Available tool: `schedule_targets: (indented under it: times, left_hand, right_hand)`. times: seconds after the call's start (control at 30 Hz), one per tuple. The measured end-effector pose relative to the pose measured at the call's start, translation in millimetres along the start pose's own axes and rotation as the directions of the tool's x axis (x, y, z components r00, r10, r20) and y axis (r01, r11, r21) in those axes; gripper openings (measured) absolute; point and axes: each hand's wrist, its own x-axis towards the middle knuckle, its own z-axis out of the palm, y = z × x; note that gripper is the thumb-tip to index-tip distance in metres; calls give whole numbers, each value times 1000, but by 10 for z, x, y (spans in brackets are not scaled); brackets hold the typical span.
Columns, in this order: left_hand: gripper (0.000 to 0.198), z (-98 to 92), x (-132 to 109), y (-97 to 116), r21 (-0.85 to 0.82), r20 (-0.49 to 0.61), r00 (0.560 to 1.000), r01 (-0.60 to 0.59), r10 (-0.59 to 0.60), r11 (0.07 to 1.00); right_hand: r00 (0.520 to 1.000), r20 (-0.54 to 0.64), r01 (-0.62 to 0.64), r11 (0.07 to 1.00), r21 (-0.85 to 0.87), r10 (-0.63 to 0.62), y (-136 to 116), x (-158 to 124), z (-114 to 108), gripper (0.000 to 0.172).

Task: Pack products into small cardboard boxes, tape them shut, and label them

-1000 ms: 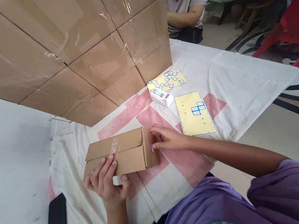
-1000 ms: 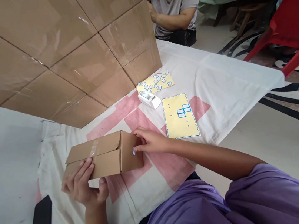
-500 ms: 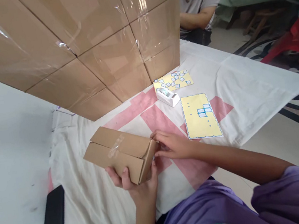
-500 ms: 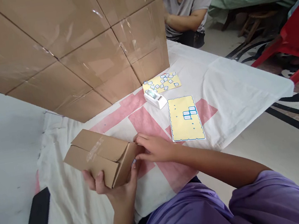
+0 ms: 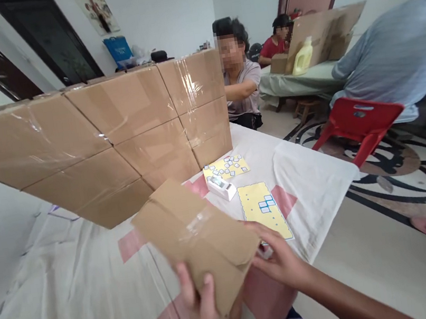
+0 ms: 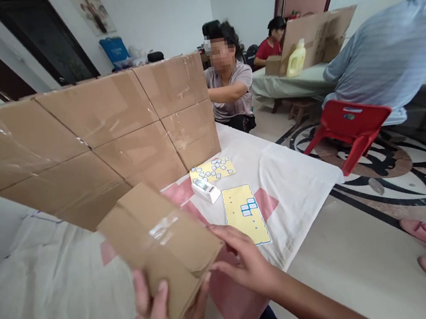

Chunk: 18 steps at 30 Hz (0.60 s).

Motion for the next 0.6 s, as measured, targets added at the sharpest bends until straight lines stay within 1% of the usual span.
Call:
schedule_targets:
  times: [0.03, 0.07, 0.13, 0.17, 0.2, 0.23, 0.27, 0.3, 0.33, 0.4, 0.43, 0.5, 0.6]
  left_hand:
    - [99, 109, 80, 94, -68, 25, 999, -41, 43, 997]
    - [95, 242, 165, 200, -143, 55, 995, -78, 87, 987]
    - [87, 591, 342, 436, -258, 68, 985, -136, 158, 956]
    - [83, 802, 427, 556, -306, 102, 976, -152, 192, 940]
    - [80, 1034, 508, 669, -347, 137, 966, -162, 221, 924]
    - [77, 1278, 585, 769, -367, 184, 959, -135, 215, 920]
    - [73, 1527, 660, 850, -365, 235, 951, -104, 200, 925]
    - [68, 1773, 736, 910, -340, 318, 930, -71, 185, 938]
    - [64, 2007, 815, 945, -298, 405, 899, -41, 165, 954]
    - [54, 2418, 987, 948, -253, 476, 868, -21, 143, 967]
    - [51, 2586, 1080, 921, -234, 497, 858, -15, 133, 972]
    - [47, 2854, 1272, 836, -199, 526, 843, -6, 112, 980]
    - [42, 3146, 1550, 697, -132, 581, 811, 11, 69, 991]
  right_hand:
    - [995, -104, -12, 999, -40, 7, 13, -104, -134, 48]
    - [978, -210, -24, 996, -85, 5, 45, -199, -279, 37]
    - [916, -402, -69, 982, -174, -6, 162, -330, -598, 16]
    - [885, -465, -113, 972, -208, 4, 245, -352, -766, 12]
    - [859, -512, -162, 961, -226, 25, 341, -340, -936, 13]
    - [840, -540, -206, 951, -229, 52, 447, -291, -1103, 16]
    - [828, -554, -239, 947, -216, 83, 560, -208, -1263, 19]
    - [823, -556, -262, 945, -195, 113, 678, -94, -1410, 23]
    - [819, -558, -278, 944, -177, 136, 798, 45, -1543, 27]
    - [811, -561, -309, 936, -169, 167, 1041, 369, -1754, 39]
    - [808, -563, -323, 930, -177, 173, 1161, 541, -1831, 44]
    - [813, -553, -340, 921, -193, 184, 1398, 869, -1928, 51]
    - [829, -510, -356, 919, -167, 229, 1734, 1252, -1944, 55]
